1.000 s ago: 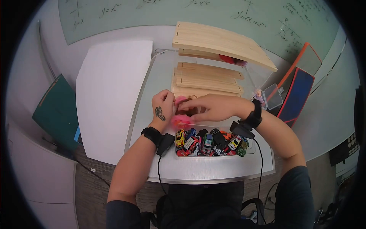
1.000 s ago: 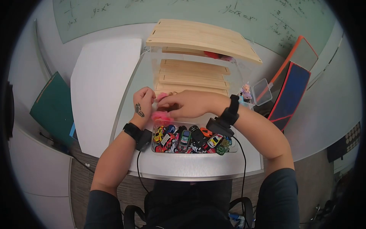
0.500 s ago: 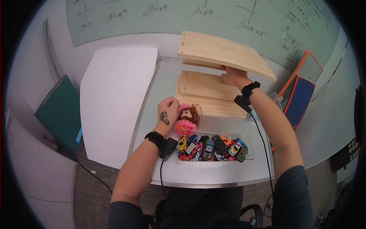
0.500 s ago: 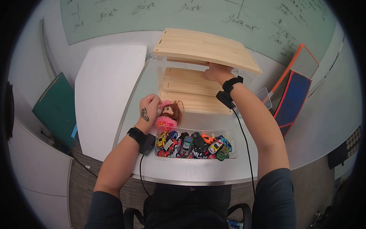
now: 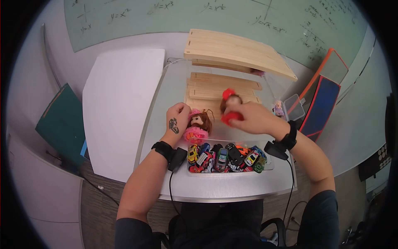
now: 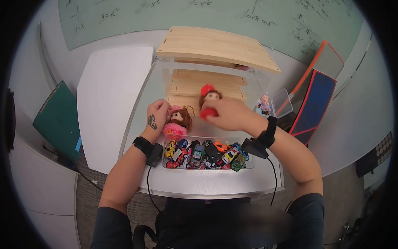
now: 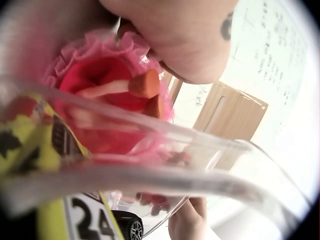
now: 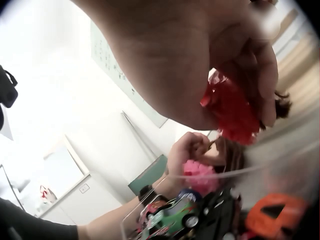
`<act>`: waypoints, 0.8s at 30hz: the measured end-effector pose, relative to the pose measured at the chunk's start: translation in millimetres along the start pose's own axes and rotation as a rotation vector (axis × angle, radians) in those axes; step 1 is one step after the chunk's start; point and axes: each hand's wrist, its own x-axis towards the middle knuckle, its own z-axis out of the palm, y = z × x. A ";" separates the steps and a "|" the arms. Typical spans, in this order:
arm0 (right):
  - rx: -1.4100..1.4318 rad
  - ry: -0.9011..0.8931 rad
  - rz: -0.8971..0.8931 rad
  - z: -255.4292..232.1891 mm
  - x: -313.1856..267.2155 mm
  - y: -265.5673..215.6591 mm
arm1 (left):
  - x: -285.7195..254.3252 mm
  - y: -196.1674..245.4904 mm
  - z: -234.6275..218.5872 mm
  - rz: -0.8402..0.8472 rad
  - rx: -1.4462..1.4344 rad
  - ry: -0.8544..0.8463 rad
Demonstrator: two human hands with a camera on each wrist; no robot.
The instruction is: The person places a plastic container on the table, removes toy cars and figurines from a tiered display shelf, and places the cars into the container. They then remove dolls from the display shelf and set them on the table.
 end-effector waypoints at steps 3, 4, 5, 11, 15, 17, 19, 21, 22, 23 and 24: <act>0.121 -0.231 -0.003 0.3 -10.2 4.9 | 0.9 -3.5 0.2 -0.019 -0.008 -0.021; 0.186 -0.313 0.000 -1.2 -7.8 10.3 | 0.8 -1.7 -0.6 -0.020 0.006 -0.020; 0.252 -0.396 0.002 -3.8 -4.6 15.2 | -1.1 3.7 -0.9 -0.019 0.011 -0.026; -0.246 0.318 0.295 -18.7 41.2 104.0 | -1.1 -0.7 -0.2 -0.015 -0.013 -0.025; -0.325 0.254 0.536 -25.4 77.3 115.4 | -2.9 1.2 0.9 -0.038 -0.026 -0.032; -0.263 0.325 0.554 -21.5 88.1 119.0 | -2.7 5.3 0.6 -0.038 -0.022 -0.030; -0.196 0.391 0.577 -13.5 97.2 125.1 | -5.2 8.8 -0.3 -0.046 -0.031 -0.049; -0.176 0.518 0.498 -7.3 103.2 135.4 | -5.8 8.7 -1.2 -0.041 -0.020 -0.053; -0.171 0.520 0.503 -4.6 103.8 138.5 | -5.5 9.1 -0.4 -0.033 -0.020 -0.058; -0.186 0.555 0.475 -2.4 102.9 141.9 | -5.0 6.9 0.1 -0.033 -0.017 -0.065; -0.204 0.592 0.447 -2.2 101.4 146.0 | -3.3 2.7 0.0 -0.022 0.007 -0.058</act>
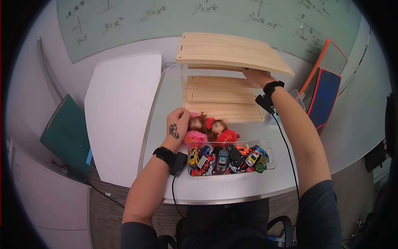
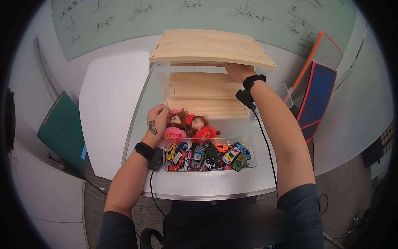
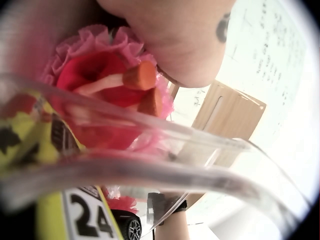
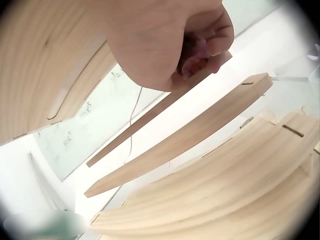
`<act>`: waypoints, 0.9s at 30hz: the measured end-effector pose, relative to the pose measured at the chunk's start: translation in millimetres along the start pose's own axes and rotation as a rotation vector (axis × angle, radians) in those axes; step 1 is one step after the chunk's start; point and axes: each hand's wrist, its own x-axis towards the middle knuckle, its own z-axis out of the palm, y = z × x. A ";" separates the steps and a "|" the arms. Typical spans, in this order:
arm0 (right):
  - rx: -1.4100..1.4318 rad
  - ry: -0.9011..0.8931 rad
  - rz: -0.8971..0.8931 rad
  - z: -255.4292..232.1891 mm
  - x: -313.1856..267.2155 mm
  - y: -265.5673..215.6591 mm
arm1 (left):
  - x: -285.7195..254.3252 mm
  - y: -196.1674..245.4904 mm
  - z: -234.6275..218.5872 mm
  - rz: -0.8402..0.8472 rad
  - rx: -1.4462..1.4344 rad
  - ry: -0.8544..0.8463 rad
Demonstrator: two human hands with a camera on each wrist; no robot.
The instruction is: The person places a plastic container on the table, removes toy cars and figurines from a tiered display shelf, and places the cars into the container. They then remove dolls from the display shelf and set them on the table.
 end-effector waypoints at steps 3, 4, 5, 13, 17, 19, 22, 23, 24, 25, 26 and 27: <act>-0.065 -0.138 0.047 -13.7 -5.5 0.0 | 1.7 -1.0 0.4 0.012 0.021 0.008; -0.066 -0.137 0.051 -21.0 -12.0 1.1 | 1.3 -0.6 0.8 0.009 0.017 0.016; 0.022 -0.196 -0.017 -30.0 -23.9 1.0 | 0.0 1.1 0.9 0.010 0.017 0.013; 0.073 -0.618 -0.383 -94.4 -149.9 4.7 | -1.3 4.3 1.0 0.016 0.011 0.000; 0.483 -1.234 0.007 -91.9 -163.3 24.5 | 1.0 3.7 1.2 -0.018 -0.004 -0.011; 0.554 -1.127 -0.088 -92.5 -160.5 30.7 | -1.0 6.5 0.5 -0.043 -0.038 -0.015; 0.622 -1.119 0.061 -92.9 -155.2 32.3 | -3.6 11.6 -0.6 -0.082 -0.064 -0.027; 0.676 -1.097 -0.013 -80.4 -159.8 36.6 | -4.2 12.3 -0.1 -0.082 -0.062 -0.028; 0.731 -1.074 -0.086 -67.8 -164.2 40.0 | -5.1 12.5 0.1 -0.066 -0.088 -0.027; 0.736 -1.076 -0.085 -57.6 -167.7 41.2 | -6.0 12.3 -0.5 -0.051 -0.112 -0.026; 0.828 -1.016 -0.104 -47.7 -170.7 42.2 | -5.7 9.6 0.0 -0.053 -0.108 -0.026; 0.919 -0.954 -0.124 -37.5 -172.7 43.5 | -5.1 4.3 0.5 0.042 -0.023 -0.017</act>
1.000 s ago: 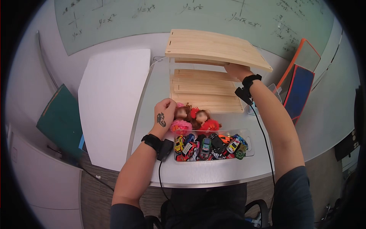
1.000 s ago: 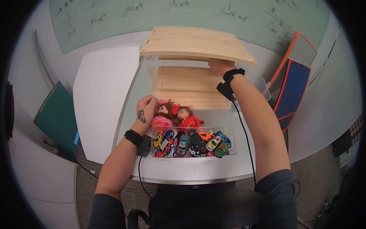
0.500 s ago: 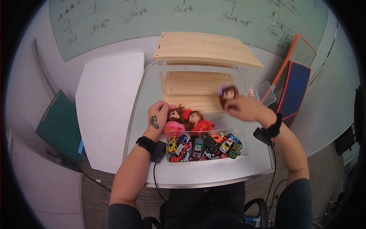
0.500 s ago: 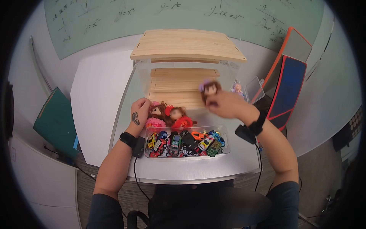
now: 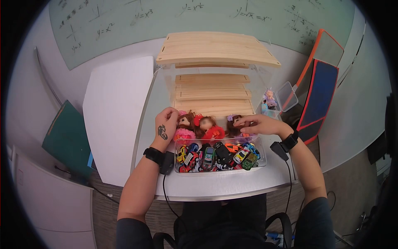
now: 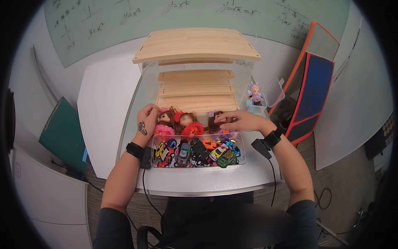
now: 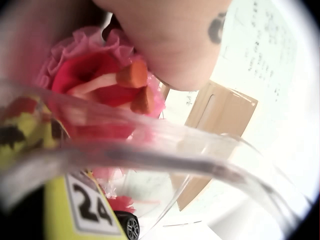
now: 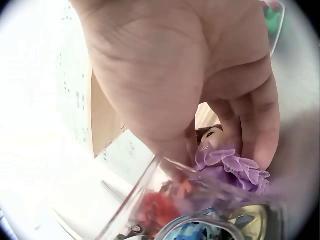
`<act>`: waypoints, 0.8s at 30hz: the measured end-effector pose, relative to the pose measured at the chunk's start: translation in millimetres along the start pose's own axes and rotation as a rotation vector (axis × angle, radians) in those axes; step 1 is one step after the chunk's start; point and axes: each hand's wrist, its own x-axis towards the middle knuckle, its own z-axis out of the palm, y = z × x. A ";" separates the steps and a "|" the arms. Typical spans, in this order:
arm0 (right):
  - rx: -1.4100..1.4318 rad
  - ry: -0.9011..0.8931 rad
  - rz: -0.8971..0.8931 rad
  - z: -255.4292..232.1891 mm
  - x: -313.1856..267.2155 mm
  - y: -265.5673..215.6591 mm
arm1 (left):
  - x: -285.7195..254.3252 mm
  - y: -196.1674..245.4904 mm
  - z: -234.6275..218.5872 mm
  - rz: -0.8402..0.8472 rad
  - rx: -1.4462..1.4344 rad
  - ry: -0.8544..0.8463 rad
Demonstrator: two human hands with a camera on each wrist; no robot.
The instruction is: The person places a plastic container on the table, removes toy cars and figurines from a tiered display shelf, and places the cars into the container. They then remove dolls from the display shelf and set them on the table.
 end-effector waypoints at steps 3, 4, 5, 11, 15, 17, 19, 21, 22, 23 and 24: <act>0.051 0.027 -0.161 2.9 11.3 30.4 | -8.2 16.8 -1.3 0.124 0.252 -0.067; 0.060 0.029 -0.164 5.2 10.8 31.1 | -12.0 29.4 -1.5 0.157 0.408 -0.139; 0.119 0.052 -0.144 6.8 9.3 29.1 | -14.7 39.0 -0.5 0.156 0.414 -0.140; 0.236 0.152 -0.138 12.3 -3.3 22.1 | -18.5 55.4 1.3 0.079 0.609 -0.283; 0.512 0.374 -0.192 24.8 2.4 47.4 | -17.5 55.9 0.0 0.107 0.620 -0.236; 0.512 0.448 -0.136 25.7 0.7 44.5 | -17.7 52.8 -3.6 0.132 0.604 -0.201; 0.569 0.572 -0.101 26.5 1.6 39.3 | -10.6 37.8 -10.3 0.210 0.548 -0.005; 0.691 0.513 -0.079 23.9 2.2 51.6 | -6.8 31.6 -14.1 0.251 0.530 0.044; 0.697 0.518 -0.091 24.2 0.7 51.2 | -6.3 35.3 -16.3 0.276 0.510 0.096; 0.709 0.520 -0.103 24.0 0.1 49.7 | -4.7 40.3 -18.8 0.287 0.519 0.097; 0.721 0.522 -0.115 23.7 0.2 48.6 | -2.6 45.3 -21.7 0.237 0.503 0.123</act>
